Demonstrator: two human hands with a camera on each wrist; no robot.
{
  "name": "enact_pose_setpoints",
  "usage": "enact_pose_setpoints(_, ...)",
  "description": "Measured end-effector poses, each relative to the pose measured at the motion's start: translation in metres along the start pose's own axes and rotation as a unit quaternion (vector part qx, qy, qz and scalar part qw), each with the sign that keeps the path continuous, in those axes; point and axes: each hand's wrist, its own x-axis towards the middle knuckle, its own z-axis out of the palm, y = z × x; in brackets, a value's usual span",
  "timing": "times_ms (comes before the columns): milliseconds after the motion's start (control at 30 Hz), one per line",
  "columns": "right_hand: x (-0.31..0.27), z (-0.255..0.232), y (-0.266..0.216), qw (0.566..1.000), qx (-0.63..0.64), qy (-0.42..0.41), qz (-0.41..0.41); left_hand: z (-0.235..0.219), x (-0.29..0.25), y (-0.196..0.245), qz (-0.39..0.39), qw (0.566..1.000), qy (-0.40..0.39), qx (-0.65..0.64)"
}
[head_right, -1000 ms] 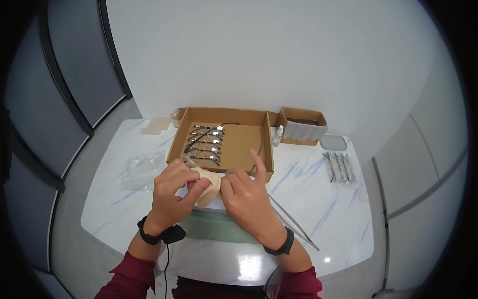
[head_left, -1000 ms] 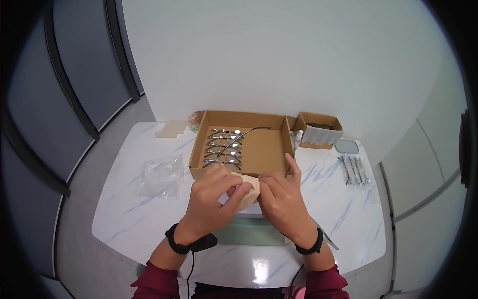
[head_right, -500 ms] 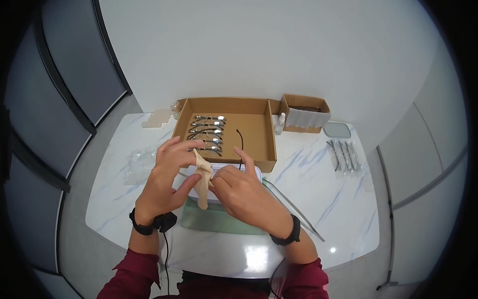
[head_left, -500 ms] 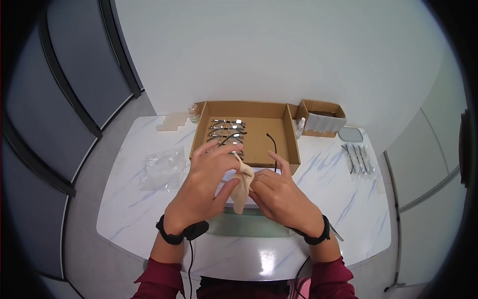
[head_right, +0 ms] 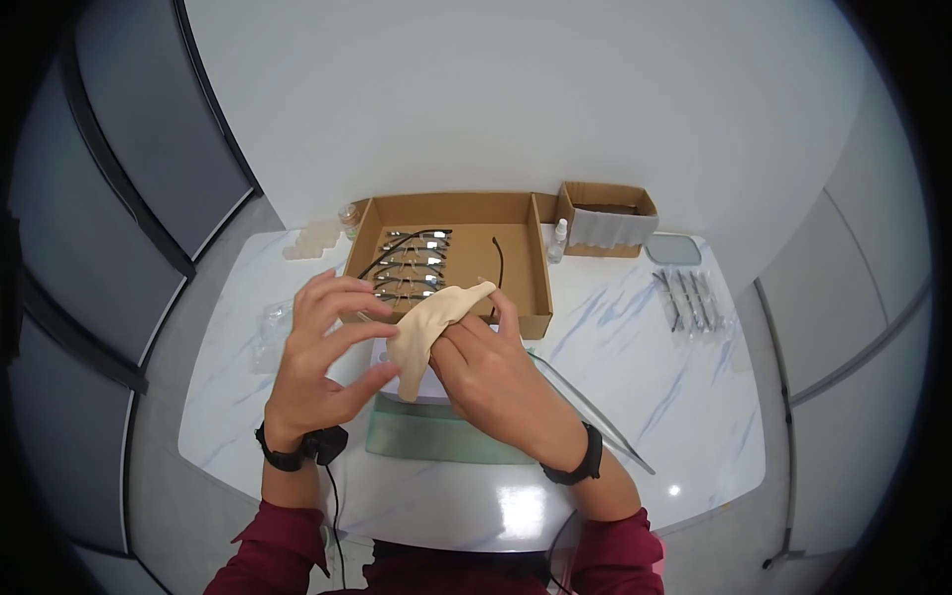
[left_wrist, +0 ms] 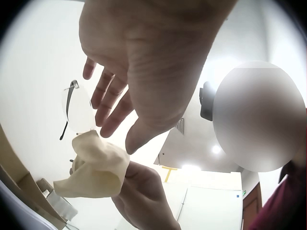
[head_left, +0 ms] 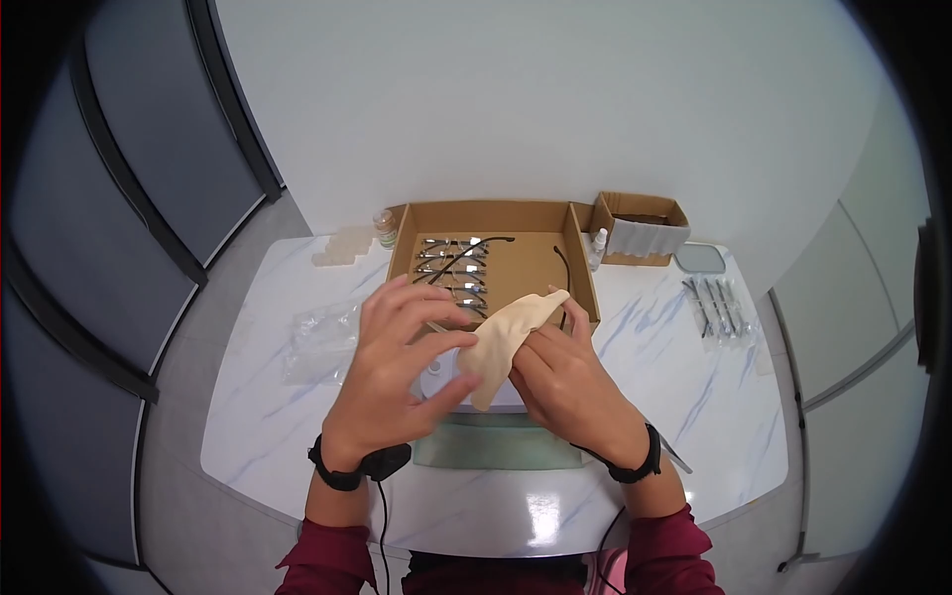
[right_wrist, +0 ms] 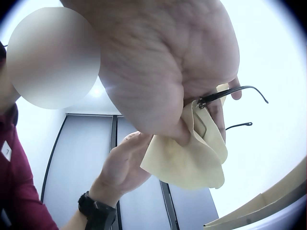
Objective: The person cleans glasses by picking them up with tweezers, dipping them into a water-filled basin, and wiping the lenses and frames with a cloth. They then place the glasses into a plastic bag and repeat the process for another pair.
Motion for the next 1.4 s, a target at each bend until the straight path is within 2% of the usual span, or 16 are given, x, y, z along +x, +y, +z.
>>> enact_pose_setpoints(100, -0.001, 0.007, 0.0, 1.0, -0.007, 0.015, -0.011, 0.015, -0.005, -0.003, 0.006, 1.0, -0.024, 0.016)
enact_pose_setpoints(300, -0.003, 0.007, 0.001, 0.999, 0.015, 0.032, 0.027, 0.036, -0.012, 0.009, 0.048, 0.992, 0.067, 0.098)
enact_pose_setpoints(367, -0.002, 0.003, 0.004, 0.999, 0.004, 0.035, 0.011, 0.036, -0.013, 0.014, 0.102, 0.985, 0.073, 0.118)
enact_pose_setpoints(467, -0.004, 0.002, 0.006, 0.999, 0.017, 0.042, 0.002, 0.037, -0.014, 0.021, 0.141, 0.986, 0.07, 0.052)
enact_pose_setpoints(500, -0.004, 0.003, 0.006, 0.998, 0.042, 0.044, 0.006, 0.033, -0.012, 0.024, 0.142, 0.986, 0.069, 0.051)
enact_pose_setpoints(567, -0.003, 0.0, 0.005, 0.998, 0.036, 0.045, 0.004, 0.019, -0.009, 0.024, 0.112, 0.992, 0.035, -0.049)
enact_pose_setpoints(667, -0.003, 0.0, 0.004, 0.999, 0.02, 0.051, 0.004, 0.009, -0.009, 0.01, 0.074, 0.991, 0.1, 0.039)
enact_pose_setpoints(700, -0.002, 0.001, 0.003, 0.999, 0.013, 0.053, 0.004, 0.009, -0.007, 0.006, 0.075, 0.992, 0.098, 0.039)
enact_pose_setpoints(767, -0.002, 0.0, 0.001, 0.999, 0.005, 0.048, -0.001, 0.011, -0.004, 0.0, 0.039, 0.989, 0.086, 0.112)
enact_pose_setpoints(833, -0.001, 0.002, -0.001, 0.999, -0.003, 0.04, -0.007, 0.011, -0.004, -0.001, 0.026, 0.992, 0.056, 0.108)
enact_pose_setpoints(900, -0.002, 0.003, -0.003, 0.999, -0.022, 0.027, -0.027, 0.013, -0.003, -0.001, 0.031, 0.993, -0.015, 0.115)
enact_pose_setpoints(1033, -0.004, -0.011, -0.003, 0.999, 0.007, -0.026, -0.039, 0.003, -0.006, -0.002, 0.01, 0.995, -0.065, 0.081)
enact_pose_setpoints(1100, -0.005, -0.015, -0.003, 0.996, 0.062, -0.05, -0.049, -0.001, -0.009, -0.006, 0.023, 0.994, -0.101, 0.021)
enact_pose_setpoints(1300, -0.012, -0.04, 0.01, 0.977, 0.194, -0.081, -0.043, -0.003, -0.008, -0.005, 0.013, 0.991, -0.102, -0.089)
enact_pose_setpoints(1333, -0.015, -0.042, 0.015, 0.967, 0.224, -0.109, -0.042, -0.003, -0.007, -0.006, 0.01, 0.99, -0.104, -0.091)
enact_pose_setpoints(1400, -0.018, -0.047, 0.018, 0.957, 0.263, -0.117, -0.046, 0.001, -0.007, -0.011, 0.01, 0.977, -0.123, -0.173)
